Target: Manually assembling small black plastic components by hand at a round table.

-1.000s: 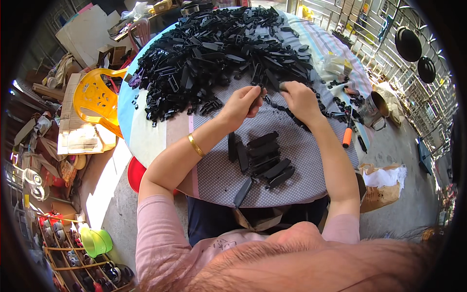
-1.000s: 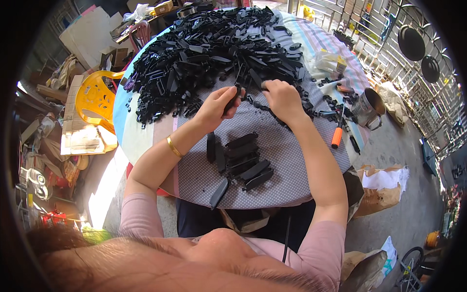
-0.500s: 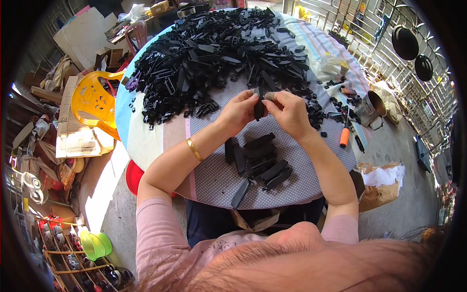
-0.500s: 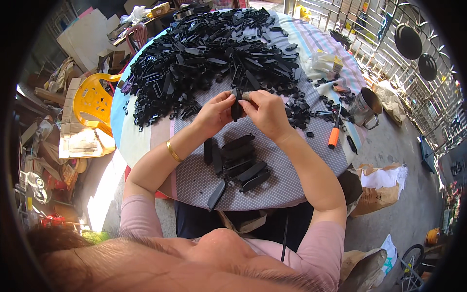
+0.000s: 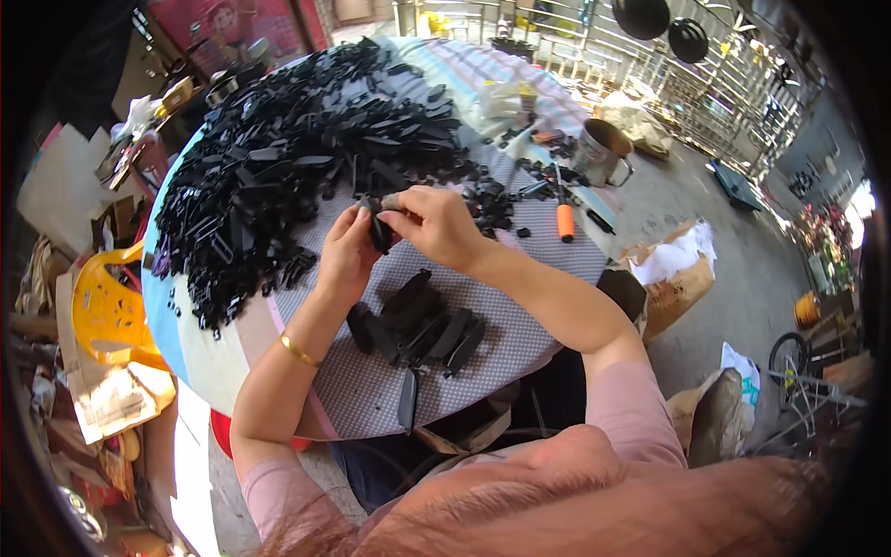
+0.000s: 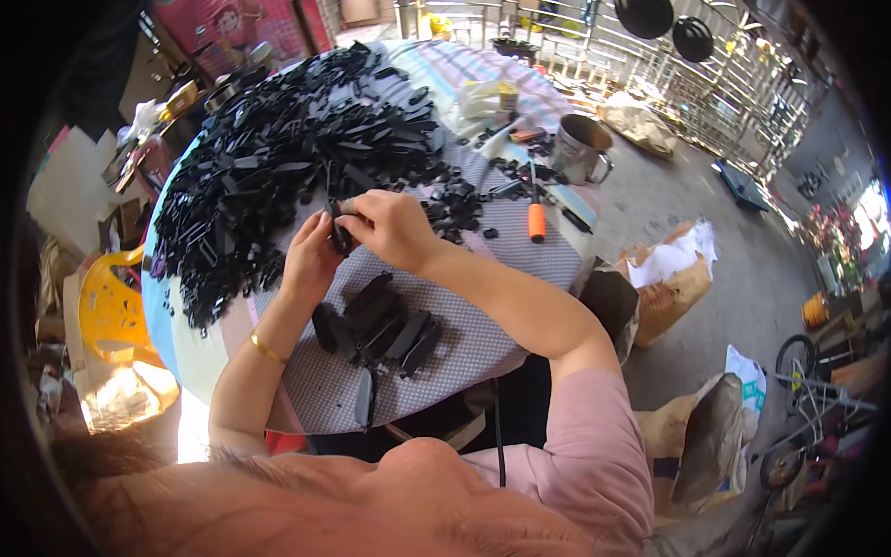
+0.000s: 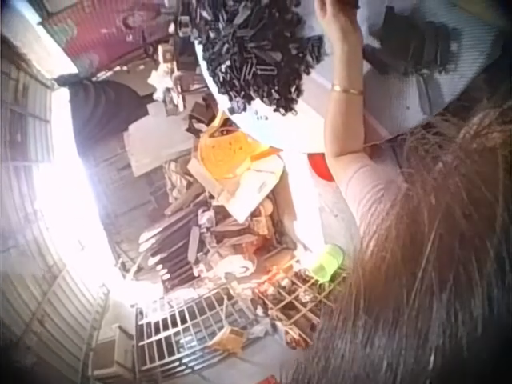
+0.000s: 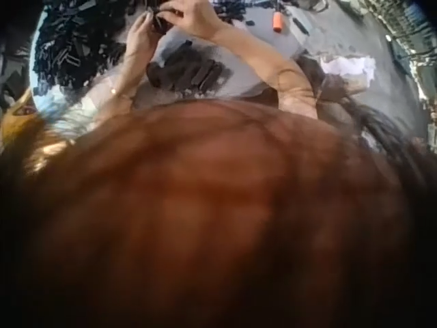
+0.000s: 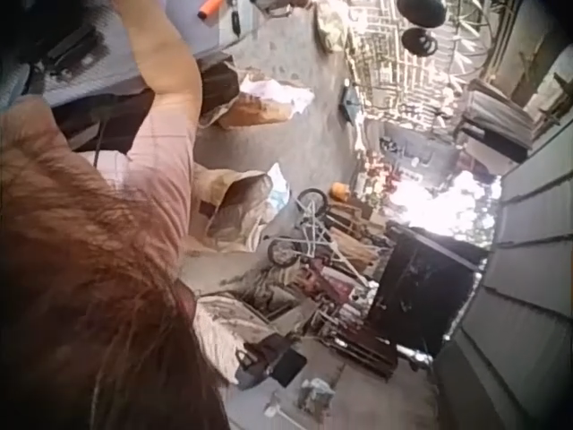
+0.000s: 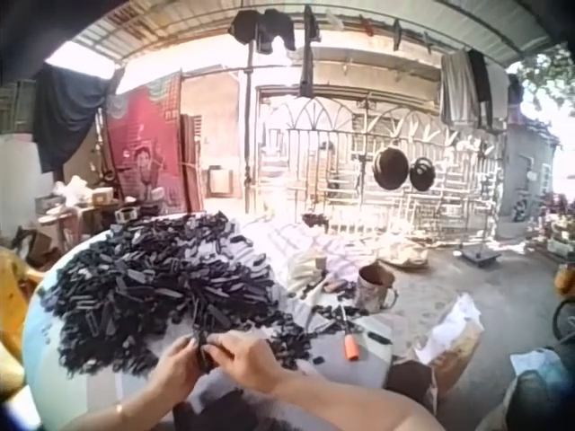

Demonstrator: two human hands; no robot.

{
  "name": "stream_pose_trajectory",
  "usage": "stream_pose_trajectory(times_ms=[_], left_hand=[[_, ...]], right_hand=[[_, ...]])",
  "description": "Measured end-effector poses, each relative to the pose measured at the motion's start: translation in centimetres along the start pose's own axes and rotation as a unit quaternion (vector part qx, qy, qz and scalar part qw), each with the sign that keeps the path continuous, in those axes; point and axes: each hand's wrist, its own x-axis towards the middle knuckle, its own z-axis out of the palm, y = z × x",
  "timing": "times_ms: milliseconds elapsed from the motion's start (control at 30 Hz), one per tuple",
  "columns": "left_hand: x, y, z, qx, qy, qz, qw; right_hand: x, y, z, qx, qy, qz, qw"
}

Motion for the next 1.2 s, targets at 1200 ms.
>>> stream_pose_trajectory(times_ms=[1200], left_hand=[[4.1, -0.8, -2.9, 0.350, 0.019, 0.107, 0.930]], right_hand=[[-0.1, 2.4, 1.9, -0.244, -0.190, -0.059, 0.949]])
